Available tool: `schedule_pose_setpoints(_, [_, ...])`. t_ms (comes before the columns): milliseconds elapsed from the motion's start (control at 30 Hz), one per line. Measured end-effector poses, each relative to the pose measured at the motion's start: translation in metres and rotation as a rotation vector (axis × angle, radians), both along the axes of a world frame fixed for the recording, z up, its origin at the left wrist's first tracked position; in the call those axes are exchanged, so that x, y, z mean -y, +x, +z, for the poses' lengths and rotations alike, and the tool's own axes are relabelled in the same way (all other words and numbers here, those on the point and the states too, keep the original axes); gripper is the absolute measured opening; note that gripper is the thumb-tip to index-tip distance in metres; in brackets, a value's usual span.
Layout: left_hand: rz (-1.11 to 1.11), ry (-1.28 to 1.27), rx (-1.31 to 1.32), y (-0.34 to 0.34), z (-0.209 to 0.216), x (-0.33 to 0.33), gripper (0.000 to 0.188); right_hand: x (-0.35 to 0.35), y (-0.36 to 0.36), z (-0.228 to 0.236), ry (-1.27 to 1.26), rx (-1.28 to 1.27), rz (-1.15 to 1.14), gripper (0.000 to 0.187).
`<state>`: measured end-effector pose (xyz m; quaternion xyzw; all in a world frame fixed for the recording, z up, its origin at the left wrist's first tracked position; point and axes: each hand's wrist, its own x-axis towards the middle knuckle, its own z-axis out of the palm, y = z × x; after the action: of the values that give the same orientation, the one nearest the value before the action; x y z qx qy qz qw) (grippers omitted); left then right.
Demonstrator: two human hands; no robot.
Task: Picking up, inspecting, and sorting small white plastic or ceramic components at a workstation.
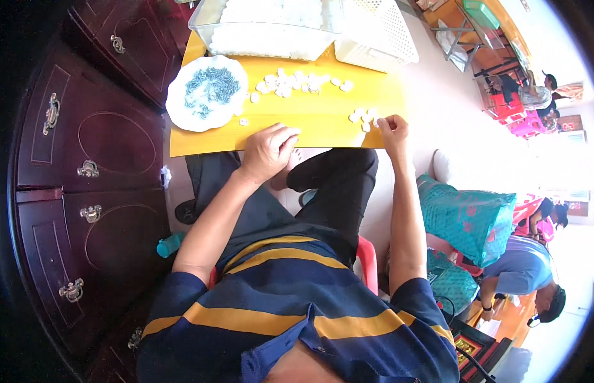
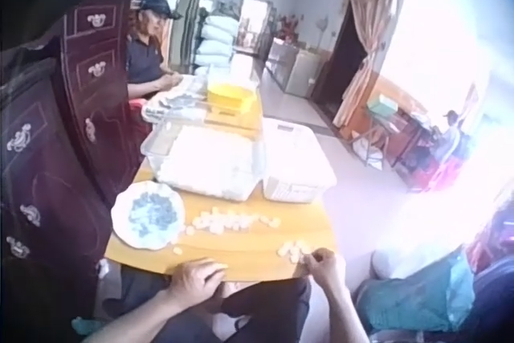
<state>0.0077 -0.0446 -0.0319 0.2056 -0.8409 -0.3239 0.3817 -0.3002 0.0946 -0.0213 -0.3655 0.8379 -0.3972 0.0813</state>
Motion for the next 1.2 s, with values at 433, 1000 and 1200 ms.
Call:
schedule_pose_setpoints(433, [0.011, -0.018, -0.014, 0.002, -0.003, -0.002, 0.008, 0.1, 0.081, 0.018, -0.025, -0.302, 0.224, 0.014])
schedule_pose_setpoints(1000, [0.004, -0.027, -0.084, 0.003, -0.003, -0.006, 0.009, 0.112, 0.091, 0.0, 0.163, -0.352, 0.181, 0.021])
schedule_pose_setpoints(1200, [0.006, 0.118, -0.112, 0.003, 0.004, 0.003, 0.014, 0.095, 0.113, 0.006, -0.114, -0.179, 0.28, 0.019])
